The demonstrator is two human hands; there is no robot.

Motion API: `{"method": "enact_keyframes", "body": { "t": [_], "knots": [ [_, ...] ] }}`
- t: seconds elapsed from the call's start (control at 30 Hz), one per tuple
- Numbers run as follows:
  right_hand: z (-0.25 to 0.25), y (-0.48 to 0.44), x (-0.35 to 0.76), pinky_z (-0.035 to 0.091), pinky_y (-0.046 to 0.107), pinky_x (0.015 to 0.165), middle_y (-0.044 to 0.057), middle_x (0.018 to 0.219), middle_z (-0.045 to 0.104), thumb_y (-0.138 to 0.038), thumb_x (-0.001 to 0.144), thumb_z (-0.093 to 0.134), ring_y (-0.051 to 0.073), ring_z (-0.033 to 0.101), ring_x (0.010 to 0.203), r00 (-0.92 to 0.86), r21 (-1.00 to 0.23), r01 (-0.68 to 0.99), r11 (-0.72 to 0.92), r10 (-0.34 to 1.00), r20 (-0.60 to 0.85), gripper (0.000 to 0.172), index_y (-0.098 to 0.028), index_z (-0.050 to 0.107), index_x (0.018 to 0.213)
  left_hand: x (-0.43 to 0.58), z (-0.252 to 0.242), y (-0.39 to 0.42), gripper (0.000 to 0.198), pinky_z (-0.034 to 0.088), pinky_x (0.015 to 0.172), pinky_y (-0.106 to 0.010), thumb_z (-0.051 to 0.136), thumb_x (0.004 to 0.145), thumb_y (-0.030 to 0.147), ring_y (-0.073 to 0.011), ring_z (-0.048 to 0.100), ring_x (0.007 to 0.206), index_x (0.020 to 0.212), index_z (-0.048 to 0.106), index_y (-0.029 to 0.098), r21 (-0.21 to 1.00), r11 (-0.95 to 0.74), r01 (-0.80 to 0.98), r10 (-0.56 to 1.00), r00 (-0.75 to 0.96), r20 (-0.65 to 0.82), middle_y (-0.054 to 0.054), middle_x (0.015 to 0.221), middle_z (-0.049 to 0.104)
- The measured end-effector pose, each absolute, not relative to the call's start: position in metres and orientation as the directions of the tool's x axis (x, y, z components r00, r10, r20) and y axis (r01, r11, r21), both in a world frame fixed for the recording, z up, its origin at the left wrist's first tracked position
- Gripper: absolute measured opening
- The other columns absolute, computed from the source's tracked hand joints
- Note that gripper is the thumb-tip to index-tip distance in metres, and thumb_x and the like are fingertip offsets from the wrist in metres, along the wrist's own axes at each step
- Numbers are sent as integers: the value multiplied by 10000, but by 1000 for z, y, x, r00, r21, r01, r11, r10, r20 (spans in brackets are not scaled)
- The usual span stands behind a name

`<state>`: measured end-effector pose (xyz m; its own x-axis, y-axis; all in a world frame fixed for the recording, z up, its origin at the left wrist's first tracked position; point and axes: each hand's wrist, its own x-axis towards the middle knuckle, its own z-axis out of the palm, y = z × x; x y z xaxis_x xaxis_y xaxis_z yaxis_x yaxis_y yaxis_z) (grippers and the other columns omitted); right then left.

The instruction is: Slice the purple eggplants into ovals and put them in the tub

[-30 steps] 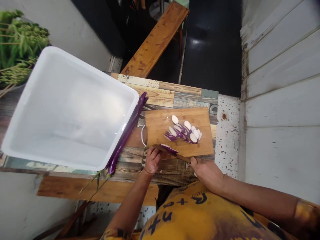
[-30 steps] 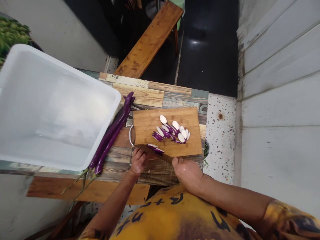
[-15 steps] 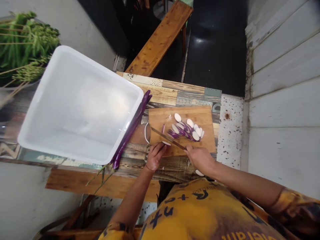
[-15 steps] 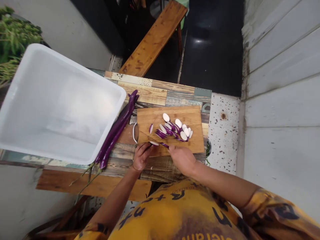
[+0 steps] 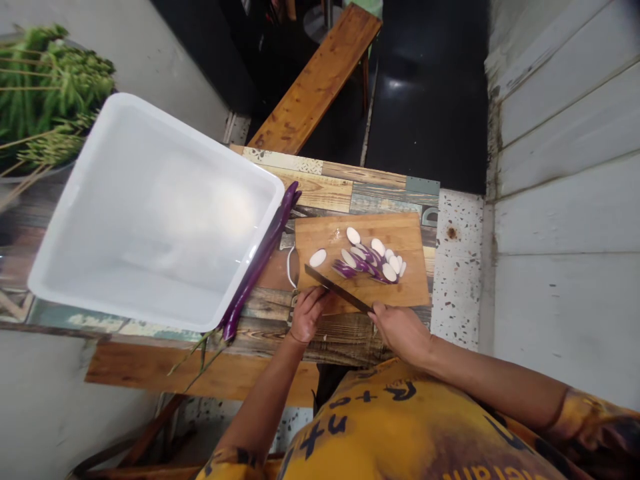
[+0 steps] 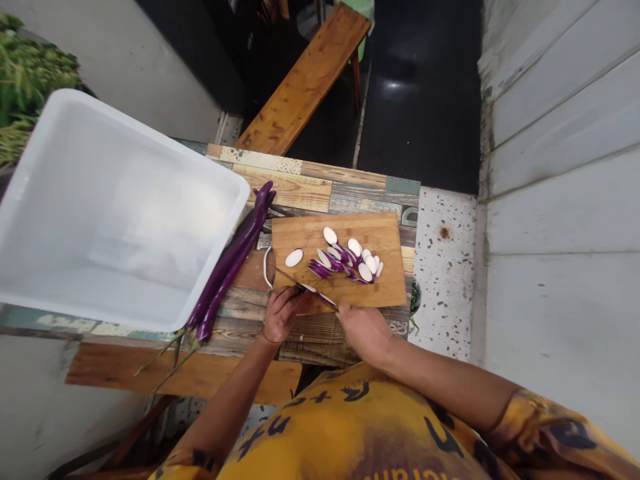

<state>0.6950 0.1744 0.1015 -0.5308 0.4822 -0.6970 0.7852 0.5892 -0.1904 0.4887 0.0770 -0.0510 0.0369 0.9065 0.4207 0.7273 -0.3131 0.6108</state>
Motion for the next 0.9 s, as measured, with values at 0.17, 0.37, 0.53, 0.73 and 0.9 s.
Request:
{"method": "enact_keyframes", "body": {
  "t": [0.17,0.37,0.53,0.73,0.9],
  "knots": [
    [101,173,697,362,277,523,88,743,695,-249,998,318,222,691,722,-532,-197,788,584,483,-696,248,-128,533,973,488,-48,78,311,462,914,-357,460,921,153,-205,527,1075,1182,627,176,625,-316,714,905,29,424,-107,1108,630],
    [99,177,699,386,295,555,103,778,693,-244,999,306,233,685,730,-580,-212,734,646,432,-691,266,-120,540,975,489,-53,77,287,466,910,-362,475,915,149,-208,527,1074,1150,639,169,619,-327,714,895,24,445,-106,1077,632],
    [98,176,700,427,291,585,128,800,693,-231,993,306,238,686,758,-558,-190,738,647,428,-711,275,-107,551,983,489,-56,78,303,461,921,-368,471,915,143,-209,512,1091,1180,615,160,634,-331,698,891,9,455,-112,1093,620],
    [74,180,651,489,289,649,158,875,697,-219,985,278,241,686,819,-564,-245,781,574,482,-670,312,-86,553,1049,488,-55,76,300,454,937,-374,453,925,177,-210,515,1107,1164,634,197,646,-302,701,909,7,417,-101,1117,627],
    [80,210,630,498,280,685,171,909,695,-289,986,278,226,679,824,-524,-297,848,438,616,-588,353,-82,544,1090,492,-55,83,293,464,911,-376,483,922,198,-207,528,1059,1189,604,182,642,-204,739,938,-41,345,-109,1094,601]
  ]
}}
